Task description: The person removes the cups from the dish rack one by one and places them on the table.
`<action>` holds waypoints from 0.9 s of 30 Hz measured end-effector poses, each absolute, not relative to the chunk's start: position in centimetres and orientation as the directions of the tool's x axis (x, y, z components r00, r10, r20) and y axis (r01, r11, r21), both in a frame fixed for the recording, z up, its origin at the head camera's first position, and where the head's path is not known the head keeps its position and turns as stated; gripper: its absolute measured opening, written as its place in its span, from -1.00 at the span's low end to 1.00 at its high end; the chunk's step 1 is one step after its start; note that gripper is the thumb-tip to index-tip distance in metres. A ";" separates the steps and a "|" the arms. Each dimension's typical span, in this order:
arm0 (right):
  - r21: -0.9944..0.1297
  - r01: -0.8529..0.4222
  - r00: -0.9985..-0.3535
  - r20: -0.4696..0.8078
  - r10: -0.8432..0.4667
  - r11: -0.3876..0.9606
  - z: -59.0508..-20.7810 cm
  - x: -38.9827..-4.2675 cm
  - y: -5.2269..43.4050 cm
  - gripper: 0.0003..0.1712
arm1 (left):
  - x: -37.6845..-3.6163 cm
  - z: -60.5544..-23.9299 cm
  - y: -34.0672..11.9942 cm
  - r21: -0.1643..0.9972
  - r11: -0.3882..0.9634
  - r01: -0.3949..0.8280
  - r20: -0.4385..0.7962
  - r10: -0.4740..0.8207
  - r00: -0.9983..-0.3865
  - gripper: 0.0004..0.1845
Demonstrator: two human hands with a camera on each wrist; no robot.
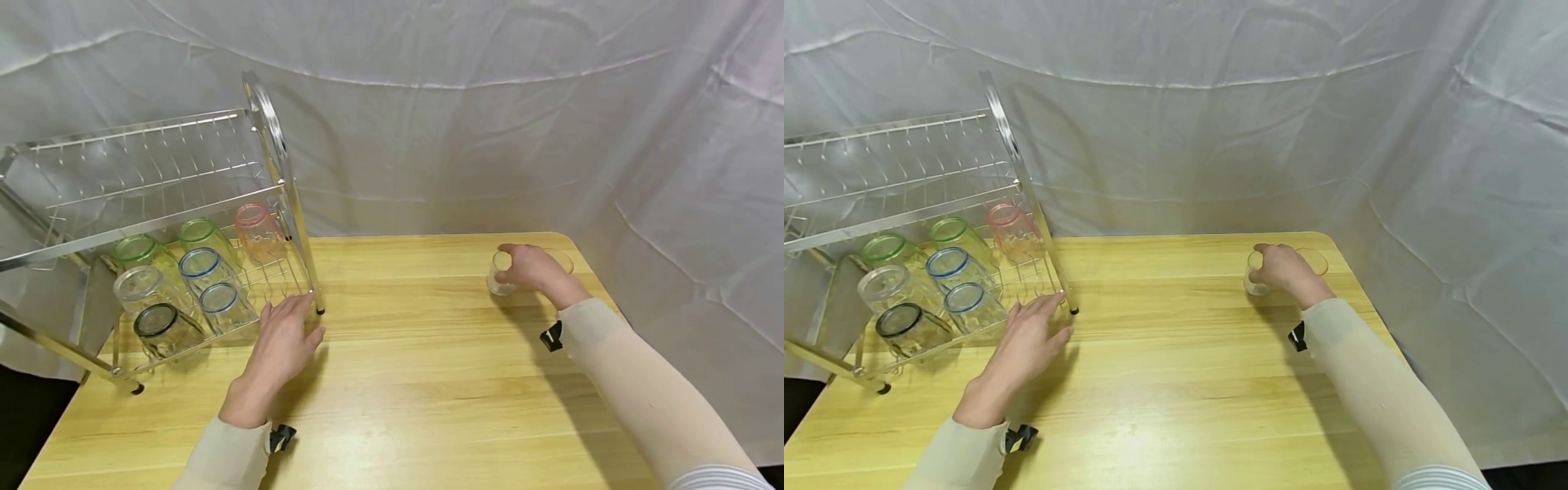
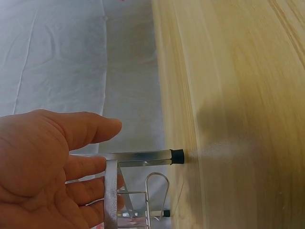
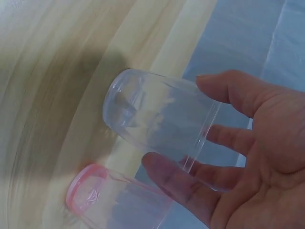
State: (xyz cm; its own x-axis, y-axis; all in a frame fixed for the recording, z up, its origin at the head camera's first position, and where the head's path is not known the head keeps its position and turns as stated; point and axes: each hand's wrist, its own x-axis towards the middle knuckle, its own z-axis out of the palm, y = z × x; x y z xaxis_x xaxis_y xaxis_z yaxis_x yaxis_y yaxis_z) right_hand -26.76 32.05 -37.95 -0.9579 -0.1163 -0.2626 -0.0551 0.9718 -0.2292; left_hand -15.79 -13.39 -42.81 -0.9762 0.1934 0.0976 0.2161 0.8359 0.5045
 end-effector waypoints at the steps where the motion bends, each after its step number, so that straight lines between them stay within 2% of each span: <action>1: -0.229 -0.055 -0.958 -0.262 -0.116 0.972 -37.9 -26.8 32.0 -0.09 | -15.8 -42.8 -13.4 0.506 0.836 0.214 0.097 0.192 -0.977 -0.26; 16: -0.233 -0.044 -0.955 -0.276 -0.109 0.971 -38.1 -27.1 32.1 -0.08 | -15.9 -42.5 -13.4 0.501 0.838 0.216 0.087 0.200 -0.976 -0.26; 27: -0.239 -0.062 -0.954 -0.271 -0.127 0.969 -38.3 -27.3 32.3 -0.11 | -15.9 -41.5 -13.5 0.484 0.848 0.218 0.024 0.236 -0.971 -0.25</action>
State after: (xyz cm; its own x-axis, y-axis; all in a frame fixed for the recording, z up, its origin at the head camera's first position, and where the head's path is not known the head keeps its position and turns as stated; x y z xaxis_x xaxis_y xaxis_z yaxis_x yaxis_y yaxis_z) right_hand -27.28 32.30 -38.33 -0.9541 -0.1274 -0.2711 -0.0616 0.9691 -0.2387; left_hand -15.89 -13.54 -41.54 -0.9714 0.2361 0.0237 0.2178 0.8478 0.4835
